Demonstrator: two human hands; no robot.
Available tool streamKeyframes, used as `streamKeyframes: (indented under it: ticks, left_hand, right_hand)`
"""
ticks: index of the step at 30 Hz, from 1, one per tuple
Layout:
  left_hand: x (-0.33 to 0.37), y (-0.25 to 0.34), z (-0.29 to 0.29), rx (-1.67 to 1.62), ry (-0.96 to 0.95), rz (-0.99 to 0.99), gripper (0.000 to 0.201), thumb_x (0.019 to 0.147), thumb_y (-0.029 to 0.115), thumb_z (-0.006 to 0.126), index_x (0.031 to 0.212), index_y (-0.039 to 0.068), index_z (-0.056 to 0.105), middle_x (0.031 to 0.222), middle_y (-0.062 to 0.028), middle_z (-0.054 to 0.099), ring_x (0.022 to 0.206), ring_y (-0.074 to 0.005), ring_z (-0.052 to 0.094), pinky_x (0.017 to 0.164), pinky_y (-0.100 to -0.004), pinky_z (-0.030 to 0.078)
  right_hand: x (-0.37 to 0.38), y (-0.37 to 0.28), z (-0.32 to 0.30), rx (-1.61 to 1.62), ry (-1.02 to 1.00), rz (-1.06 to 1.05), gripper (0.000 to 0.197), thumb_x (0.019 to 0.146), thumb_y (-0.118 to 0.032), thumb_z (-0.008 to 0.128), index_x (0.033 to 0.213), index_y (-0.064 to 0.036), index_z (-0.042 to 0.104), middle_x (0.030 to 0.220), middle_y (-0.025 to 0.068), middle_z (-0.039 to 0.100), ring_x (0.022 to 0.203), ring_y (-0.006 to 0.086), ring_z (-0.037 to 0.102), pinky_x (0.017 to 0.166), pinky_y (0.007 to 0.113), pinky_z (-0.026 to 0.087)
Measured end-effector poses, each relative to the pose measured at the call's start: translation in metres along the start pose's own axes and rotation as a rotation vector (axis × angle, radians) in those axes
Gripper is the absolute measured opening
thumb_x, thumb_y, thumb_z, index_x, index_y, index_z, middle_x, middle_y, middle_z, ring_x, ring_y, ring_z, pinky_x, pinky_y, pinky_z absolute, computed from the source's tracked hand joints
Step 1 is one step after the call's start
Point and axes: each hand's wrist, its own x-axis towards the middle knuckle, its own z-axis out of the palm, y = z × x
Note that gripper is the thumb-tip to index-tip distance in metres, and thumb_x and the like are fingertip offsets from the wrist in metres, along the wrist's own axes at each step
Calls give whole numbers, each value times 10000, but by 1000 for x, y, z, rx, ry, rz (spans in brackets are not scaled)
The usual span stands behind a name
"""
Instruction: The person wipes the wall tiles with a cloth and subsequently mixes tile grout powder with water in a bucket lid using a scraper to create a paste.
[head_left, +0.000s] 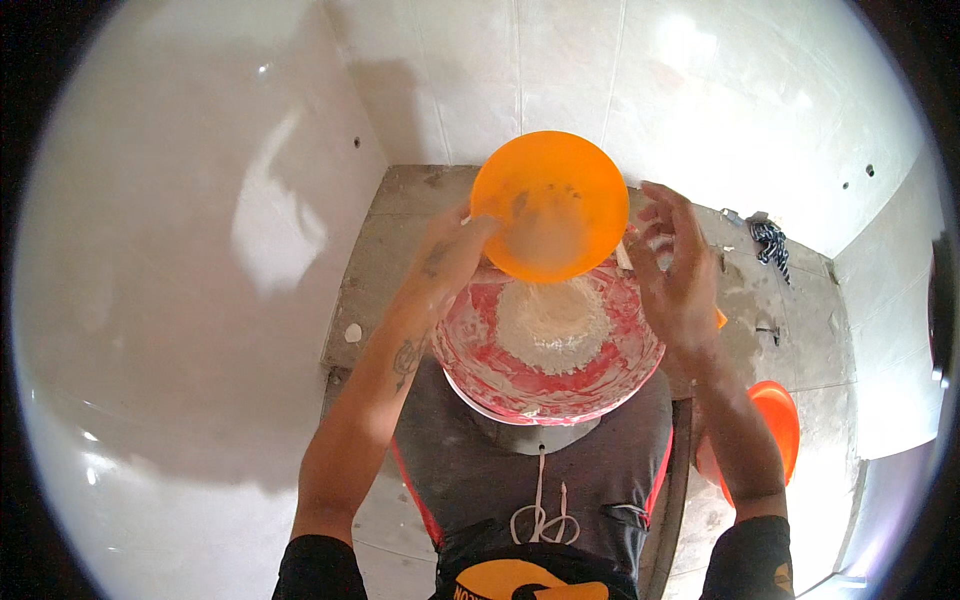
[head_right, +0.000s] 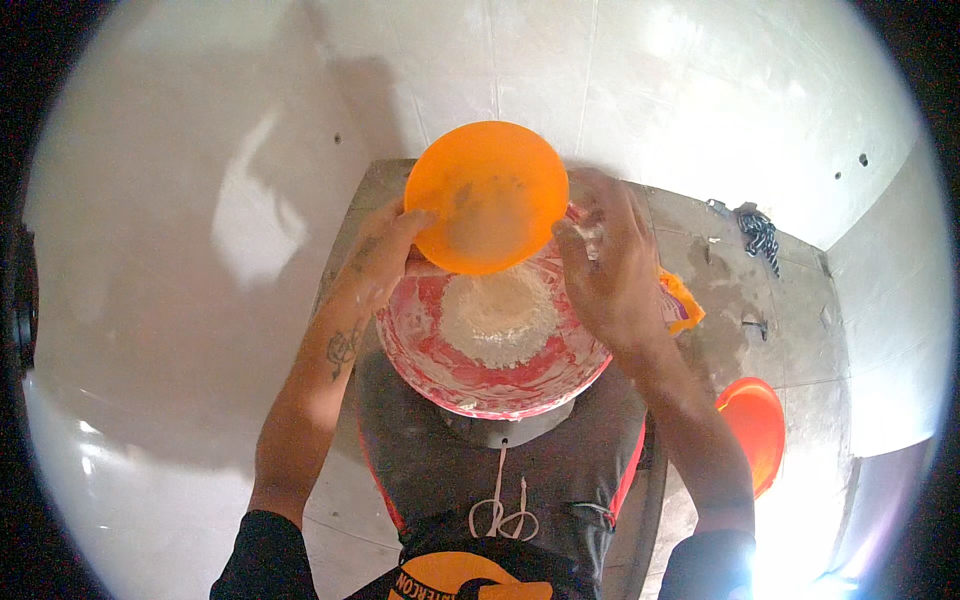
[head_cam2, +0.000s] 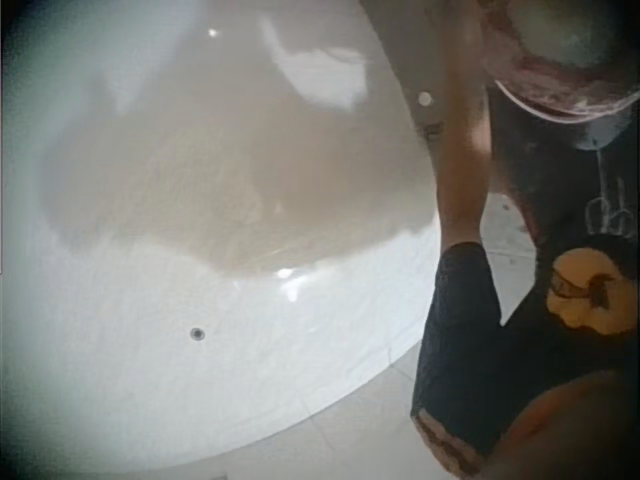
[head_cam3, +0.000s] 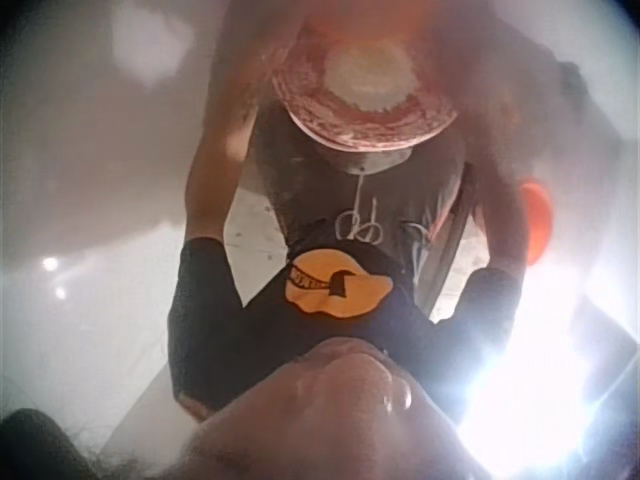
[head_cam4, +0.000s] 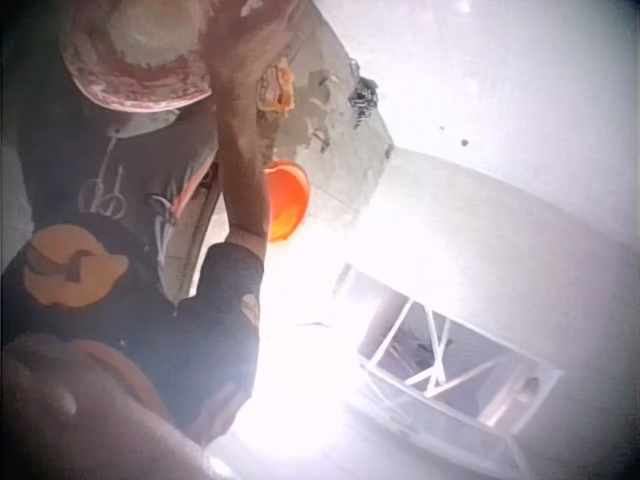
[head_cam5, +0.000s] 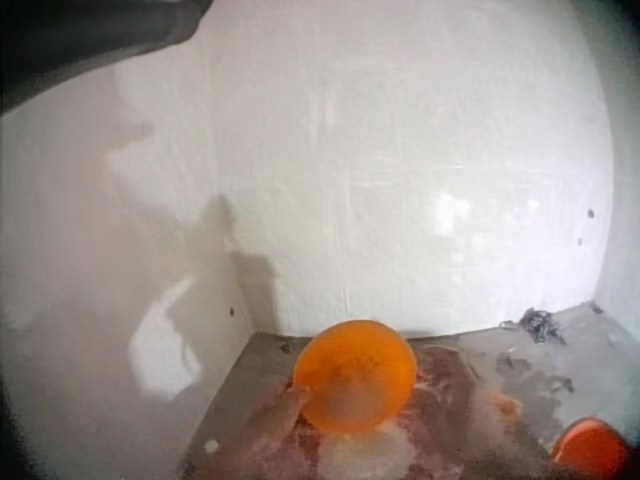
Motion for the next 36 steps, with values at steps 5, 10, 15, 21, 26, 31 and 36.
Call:
streamKeyframes:
  ticks: [5,10,15,21,26,31,36]
  left_hand:
    - [-2,2,12,1,16,-18,450,917,225,483,1277,-40,434,1200,-186,536,1042,-269,609,810,-402,577]
    - [-8,11,12,18,8,37,432,908,203,497,1270,-23,432,1187,-163,517,1061,-260,588,811,-402,579]
    - [-12,7,16,-3,44,74,395,893,155,520,1238,-22,440,1153,-149,518,1030,-253,594,805,-414,581]
    - [-20,3,15,27,33,128,423,892,156,532,1259,-8,402,1160,-144,521,1035,-262,596,821,-433,572]
    - [-19,2,18,31,44,133,434,901,164,533,1277,-1,393,1209,-157,523,1069,-270,592,824,-439,567]
    - [-24,0,16,22,67,155,450,898,160,536,1296,11,388,1235,-161,524,1091,-279,587,827,-436,563]
    - [-24,-5,17,22,45,156,461,877,130,544,1301,29,393,1228,-150,527,1085,-277,589,832,-429,561]
  right_hand:
    - [63,-12,0,-294,-669,-262,232,844,-122,593,1036,0,644,959,145,664,845,243,649,763,362,521]
    - [97,-21,18,-414,-832,-273,225,829,-103,614,1032,-22,669,948,149,688,852,250,663,805,362,516]
    - [87,-22,18,-438,-744,-370,183,812,-91,627,973,-24,682,943,146,686,851,253,665,802,348,516]
    - [73,-21,12,-494,-325,-450,227,802,-147,674,999,-36,652,903,115,674,793,234,657,747,342,534]
    - [58,10,-8,-476,16,-408,439,865,-327,659,1218,-83,565,955,125,646,732,155,632,649,302,537]
    - [42,26,-20,-208,-500,74,404,904,-282,588,1220,-32,549,965,158,660,696,204,672,620,270,550]
    - [21,30,-13,123,-516,254,348,900,-198,582,1174,15,560,910,103,677,649,148,643,612,274,552]
